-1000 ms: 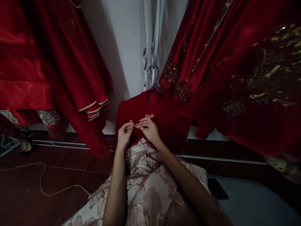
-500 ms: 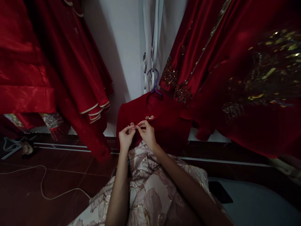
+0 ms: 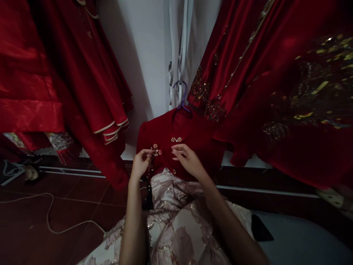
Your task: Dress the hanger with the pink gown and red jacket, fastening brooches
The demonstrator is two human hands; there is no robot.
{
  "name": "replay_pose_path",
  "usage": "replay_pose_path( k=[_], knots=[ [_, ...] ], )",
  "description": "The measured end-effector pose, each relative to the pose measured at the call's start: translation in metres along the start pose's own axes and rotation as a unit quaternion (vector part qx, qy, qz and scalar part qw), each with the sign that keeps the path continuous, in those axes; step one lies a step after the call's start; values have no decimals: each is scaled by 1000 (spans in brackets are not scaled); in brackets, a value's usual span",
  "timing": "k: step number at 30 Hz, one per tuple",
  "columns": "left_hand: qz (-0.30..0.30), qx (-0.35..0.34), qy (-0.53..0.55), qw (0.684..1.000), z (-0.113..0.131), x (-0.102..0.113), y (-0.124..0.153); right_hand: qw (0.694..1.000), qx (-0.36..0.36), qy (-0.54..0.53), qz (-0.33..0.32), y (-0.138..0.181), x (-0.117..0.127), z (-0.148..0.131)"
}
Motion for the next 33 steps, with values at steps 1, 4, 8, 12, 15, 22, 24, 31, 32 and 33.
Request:
replay_pose_path(
  k=[1,4,8,12,15,22,24,31,32,33],
  knots=[
    [-20,13,-34,999,-3,3,3,1000,-10,13,-26,4,7,-1],
    [-122,100,-113,981,-26,1,15,990,-37,77,-108,13,21,3],
    [-181,185,-209,943,-55,-8,28,961,-78,180,-197,20,16,28],
    [-91,176,-307,931,-54,-7,19,948,-89,214,-217,21,0,59],
    [-87,141,-333,928,-44,-15,15,947,-71,218,-224,20,-14,72],
    [-47,55,-318,945,11,-7,20,929,-54,313,-188,19,-23,75],
    [-47,7,-278,959,30,-9,21,927,-52,318,-189,19,-24,74],
    [-47,-54,-177,982,17,-44,14,953,-61,259,-144,14,-4,62],
    [-40,-61,-182,981,12,-48,13,961,-82,232,-128,13,1,62],
    [-40,-67,-188,979,8,-53,13,967,-107,198,-118,13,6,62]
  ],
)
Point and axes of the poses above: each hand's wrist, its own y-axis away from the middle knuckle, its own x-axis out of the back of the hand, z = x × y, the point moved 8 cm from there along -y, towards the middle knuckle, and after that the axes turned 7 degrees about y, right-handed, at the moved point
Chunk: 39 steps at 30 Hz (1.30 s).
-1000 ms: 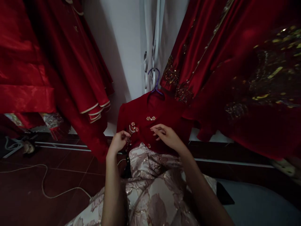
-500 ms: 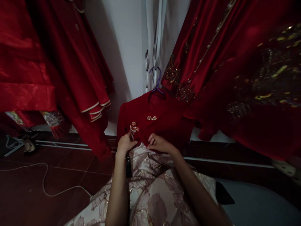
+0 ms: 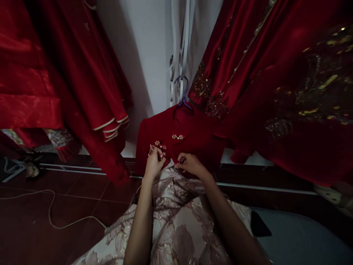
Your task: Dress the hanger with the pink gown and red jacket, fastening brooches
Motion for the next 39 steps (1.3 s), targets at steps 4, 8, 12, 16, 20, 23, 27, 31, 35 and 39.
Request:
replay_pose_path(
  k=[4,8,12,16,20,23,27,31,35,39],
  knots=[
    [-36,-8,-19,999,1,-9,1,989,-27,-141,-25,5,7,-10],
    [-68,22,-34,997,5,0,3,974,-11,-227,1,8,11,-27],
    [-88,37,-36,995,8,9,6,959,-5,-282,28,5,0,-30],
    [-117,46,10,992,4,7,8,958,-6,-287,1,0,-20,-25],
    [-122,58,65,989,-5,3,7,966,-5,-260,-11,-3,-29,-22],
    [-114,76,69,988,-11,2,6,971,-3,-238,-6,-3,-30,-21],
    [-112,85,75,987,-12,1,5,977,1,-212,10,-3,-27,-21],
    [-114,87,99,985,-15,-1,5,986,18,-164,39,-3,-23,-22],
    [-105,120,127,979,-26,-5,4,991,29,-117,56,-4,-21,-23],
    [-90,117,133,980,-27,-5,3,992,37,-107,56,-5,-20,-24]
  ],
)
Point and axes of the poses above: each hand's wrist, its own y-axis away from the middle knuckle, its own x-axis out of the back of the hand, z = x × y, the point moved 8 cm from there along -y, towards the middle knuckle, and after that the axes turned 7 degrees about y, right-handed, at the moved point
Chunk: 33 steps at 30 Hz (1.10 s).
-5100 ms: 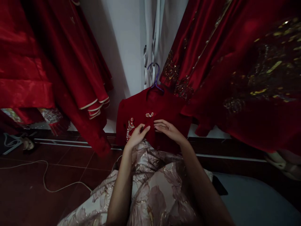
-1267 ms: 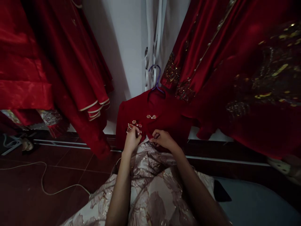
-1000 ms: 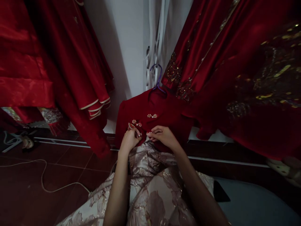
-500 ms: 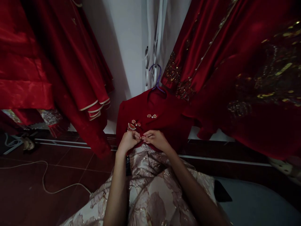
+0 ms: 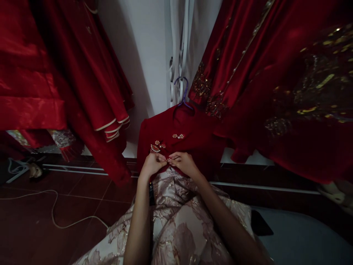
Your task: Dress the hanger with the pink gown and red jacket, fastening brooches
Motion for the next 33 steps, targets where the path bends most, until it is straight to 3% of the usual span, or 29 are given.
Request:
replay_pose_path(
  k=[15,18,22,27,33],
  knots=[
    [-41,-13,-42,998,-3,3,4,995,39,92,12,2,-1,-7],
    [-79,11,-39,996,-8,2,9,993,-26,100,-58,6,0,11],
    [-124,82,-127,981,-20,8,19,968,-105,130,-188,21,6,34],
    [-106,-9,-108,988,9,10,20,966,-26,163,-199,20,15,15],
    [-114,-30,-135,984,21,-5,20,961,25,160,-225,24,7,-6]
  ],
)
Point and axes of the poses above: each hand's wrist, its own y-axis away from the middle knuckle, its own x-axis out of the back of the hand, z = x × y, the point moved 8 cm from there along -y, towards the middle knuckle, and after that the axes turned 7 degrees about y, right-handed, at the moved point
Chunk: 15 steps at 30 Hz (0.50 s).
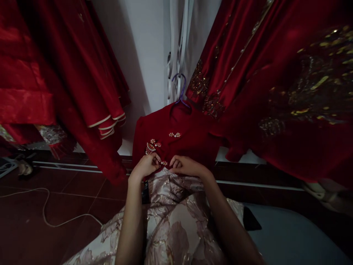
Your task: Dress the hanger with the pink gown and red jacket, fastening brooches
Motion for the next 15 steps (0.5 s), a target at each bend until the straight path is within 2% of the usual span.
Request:
replay_pose_path(
  k=[3,8,15],
  knots=[
    [0,-3,-23,1000,-1,-3,-2,1000,11,-3,15,-2,-2,-2],
    [-4,-15,-51,999,2,-9,-4,996,20,11,91,-15,-4,2],
    [9,-23,-76,997,7,-9,-8,989,52,18,134,-27,-9,0]
  ],
)
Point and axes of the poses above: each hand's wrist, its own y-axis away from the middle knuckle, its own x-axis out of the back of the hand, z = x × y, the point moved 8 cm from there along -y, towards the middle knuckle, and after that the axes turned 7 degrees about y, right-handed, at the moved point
